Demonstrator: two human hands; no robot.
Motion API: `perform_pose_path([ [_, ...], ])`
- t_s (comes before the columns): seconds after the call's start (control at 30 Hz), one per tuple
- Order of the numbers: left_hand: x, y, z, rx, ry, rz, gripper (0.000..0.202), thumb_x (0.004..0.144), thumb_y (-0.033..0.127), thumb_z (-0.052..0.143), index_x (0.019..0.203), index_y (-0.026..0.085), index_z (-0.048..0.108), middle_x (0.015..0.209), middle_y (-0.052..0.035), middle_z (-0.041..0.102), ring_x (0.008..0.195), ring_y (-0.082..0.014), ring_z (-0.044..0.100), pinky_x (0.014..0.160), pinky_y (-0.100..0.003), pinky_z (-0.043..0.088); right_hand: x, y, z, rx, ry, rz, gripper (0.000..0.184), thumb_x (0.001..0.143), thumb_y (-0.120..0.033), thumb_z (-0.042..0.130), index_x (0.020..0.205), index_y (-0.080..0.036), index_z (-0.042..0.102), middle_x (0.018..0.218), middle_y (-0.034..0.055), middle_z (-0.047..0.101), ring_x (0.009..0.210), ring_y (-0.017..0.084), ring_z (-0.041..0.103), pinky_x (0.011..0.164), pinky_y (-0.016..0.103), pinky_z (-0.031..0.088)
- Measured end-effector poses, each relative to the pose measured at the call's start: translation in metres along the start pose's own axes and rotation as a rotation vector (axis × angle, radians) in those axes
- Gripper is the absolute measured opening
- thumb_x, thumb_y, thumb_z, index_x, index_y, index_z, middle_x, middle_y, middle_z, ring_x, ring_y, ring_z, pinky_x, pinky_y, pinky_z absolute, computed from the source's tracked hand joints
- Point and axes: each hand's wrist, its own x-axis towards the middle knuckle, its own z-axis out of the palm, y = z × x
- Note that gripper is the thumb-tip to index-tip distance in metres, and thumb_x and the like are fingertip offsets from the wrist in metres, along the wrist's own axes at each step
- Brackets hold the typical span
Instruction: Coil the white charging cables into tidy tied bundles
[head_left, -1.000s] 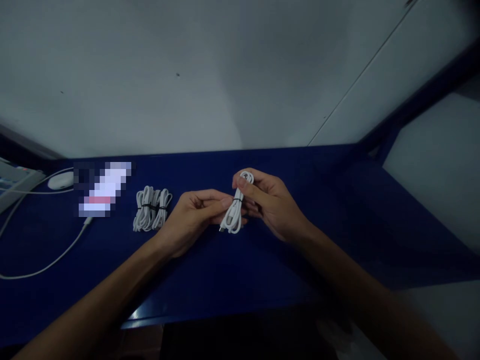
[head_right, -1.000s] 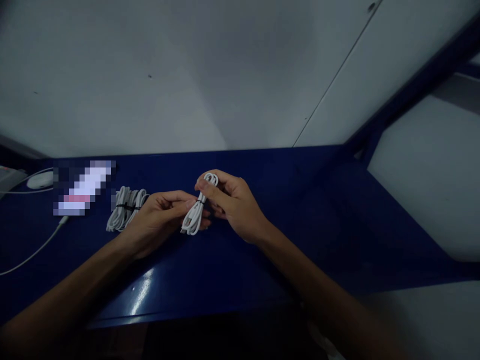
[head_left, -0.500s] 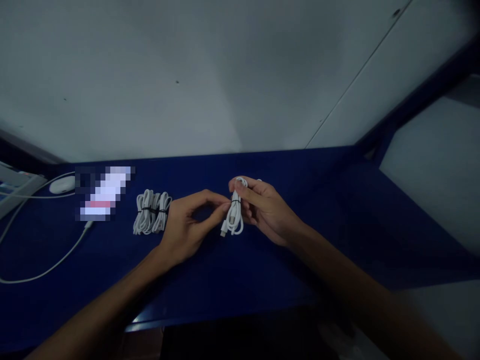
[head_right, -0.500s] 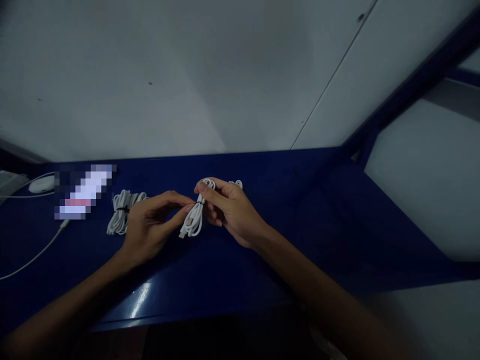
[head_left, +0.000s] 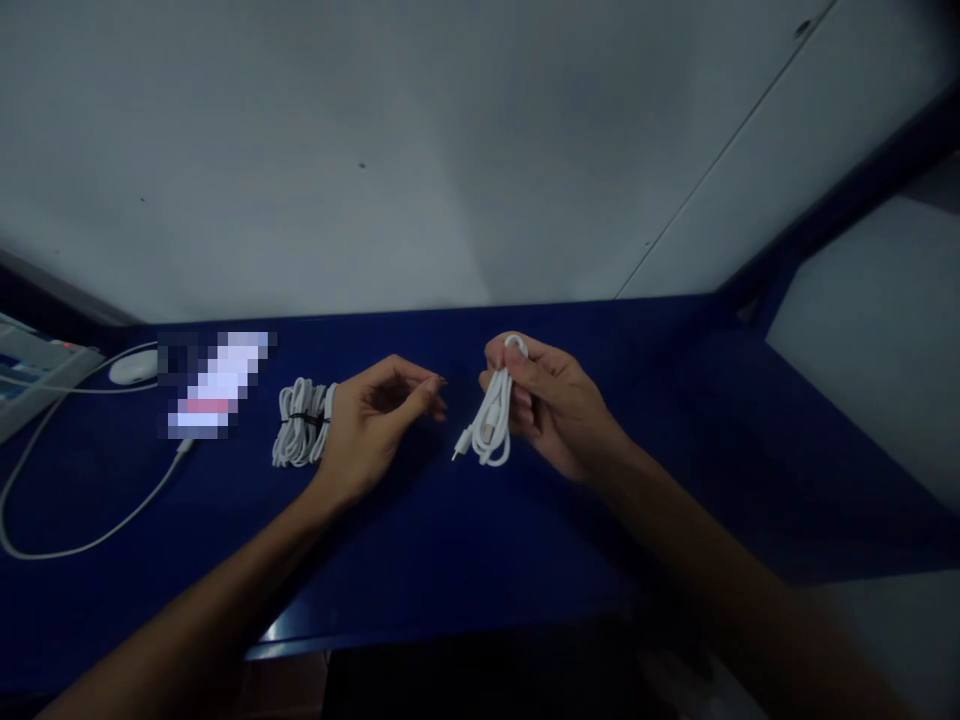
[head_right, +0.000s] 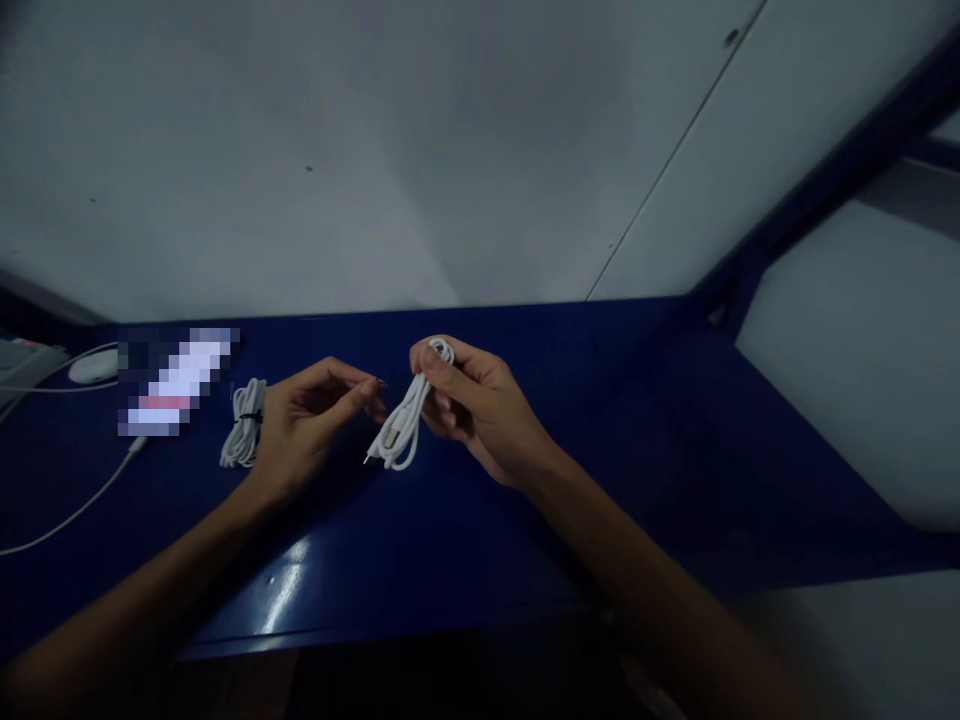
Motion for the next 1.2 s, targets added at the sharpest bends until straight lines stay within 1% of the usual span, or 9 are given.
perform_pose_path([
  [0.1,0.003,-0.002,-0.001,-0.008,0.039,0.008,0.013,0.098,0.03,0.076,0.095,0.018,0.077,0.08,-0.0029,0.077,0.074,-0.0176,0.073,0.079,-0.032,0.057,0.002,0.002,-0.007,-0.205,0.035,0.092,0.031,0.098,-0.049,0.077,0.089,-0.021,0.067,0.065,-0.0067,0.045,0.053,0.009,0.035,0.046,0.024,0.024],
  [0.23,0.005,-0.005,-0.001,-0.097,0.079,-0.022,0.011,0.095,0.028,0.078,0.091,0.018,0.077,0.077,-0.001,0.073,0.067,-0.0146,0.067,0.074,-0.03,0.055,0.001,0.009,-0.009,-0.605,-0.007,0.147,0.035,0.097,-0.052,0.075,0.088,-0.019,0.07,0.065,-0.0042,0.053,0.056,0.011,0.044,0.051,0.026,0.032],
  [0.43,0.005,-0.011,0.0,-0.274,-0.005,-0.204,0.012,0.093,0.029,0.077,0.087,0.018,0.076,0.074,-0.0017,0.069,0.064,-0.014,0.06,0.063,-0.027,0.048,-0.003,0.021,-0.006,-0.933,0.019,0.13,0.037,0.099,-0.054,0.072,0.087,-0.019,0.071,0.066,-0.0005,0.063,0.059,0.015,0.055,0.055,0.029,0.034],
  [0.57,0.004,-0.011,0.001,-0.234,-0.034,-0.2,0.013,0.094,0.029,0.077,0.088,0.018,0.076,0.074,-0.0015,0.069,0.064,-0.0132,0.061,0.062,-0.026,0.047,-0.002,0.024,-0.008,-0.974,0.106,0.024,0.028,0.1,-0.048,0.075,0.103,-0.02,0.074,0.058,-0.0027,0.062,0.053,0.016,0.056,0.056,0.031,0.037],
  [0.7,0.003,-0.01,0.002,-0.119,-0.03,-0.154,0.015,0.095,0.031,0.077,0.089,0.018,0.075,0.072,-0.0008,0.068,0.062,-0.0131,0.06,0.06,-0.026,0.046,-0.001,0.018,-0.005,-0.875,0.219,-0.066,0.033,0.107,-0.051,0.062,0.104,-0.021,0.075,0.062,-0.0023,0.063,0.052,0.014,0.055,0.053,0.03,0.039],
  [0.87,0.0,-0.01,0.002,-0.046,-0.086,-0.11,0.018,0.097,0.035,0.076,0.089,0.018,0.073,0.072,-0.0001,0.068,0.063,-0.0135,0.06,0.06,-0.026,0.046,-0.002,0.019,0.001,-0.649,0.154,-0.097,0.029,0.1,-0.049,0.073,0.109,-0.022,0.077,0.088,0.0038,0.074,0.067,0.016,0.067,0.046,0.025,0.044],
  [1.03,-0.002,-0.006,0.002,-0.041,-0.147,-0.097,0.018,0.098,0.036,0.075,0.094,0.018,0.073,0.074,-0.0008,0.069,0.064,-0.0138,0.061,0.06,-0.026,0.047,-0.002,0.02,0.01,-0.676,0.199,-0.151,0.02,0.101,-0.04,0.073,0.099,-0.021,0.077,0.088,0.0039,0.075,0.068,0.014,0.067,0.051,0.024,0.051],
  [1.13,-0.003,-0.005,0.003,-0.035,-0.181,-0.114,0.022,0.102,0.039,0.07,0.104,0.018,0.076,0.079,-0.0022,0.07,0.066,-0.0144,0.063,0.063,-0.026,0.05,-0.003,0.003,-0.002,-0.721,0.246,-0.145,0.018,0.1,-0.038,0.072,0.098,-0.021,0.077,0.087,0.0038,0.075,0.066,0.015,0.066,0.048,0.024,0.05],
  [1.2,-0.004,-0.005,0.003,-0.018,-0.203,-0.127,0.024,0.104,0.041,0.068,0.111,0.019,0.076,0.081,-0.0024,0.071,0.067,-0.0146,0.063,0.065,-0.027,0.051,-0.008,-0.017,-0.025,-0.798,0.356,-0.16,0.018,0.096,-0.039,0.076,0.095,-0.02,0.077,0.083,0.0044,0.075,0.065,0.016,0.067,0.046,0.024,0.048],
])
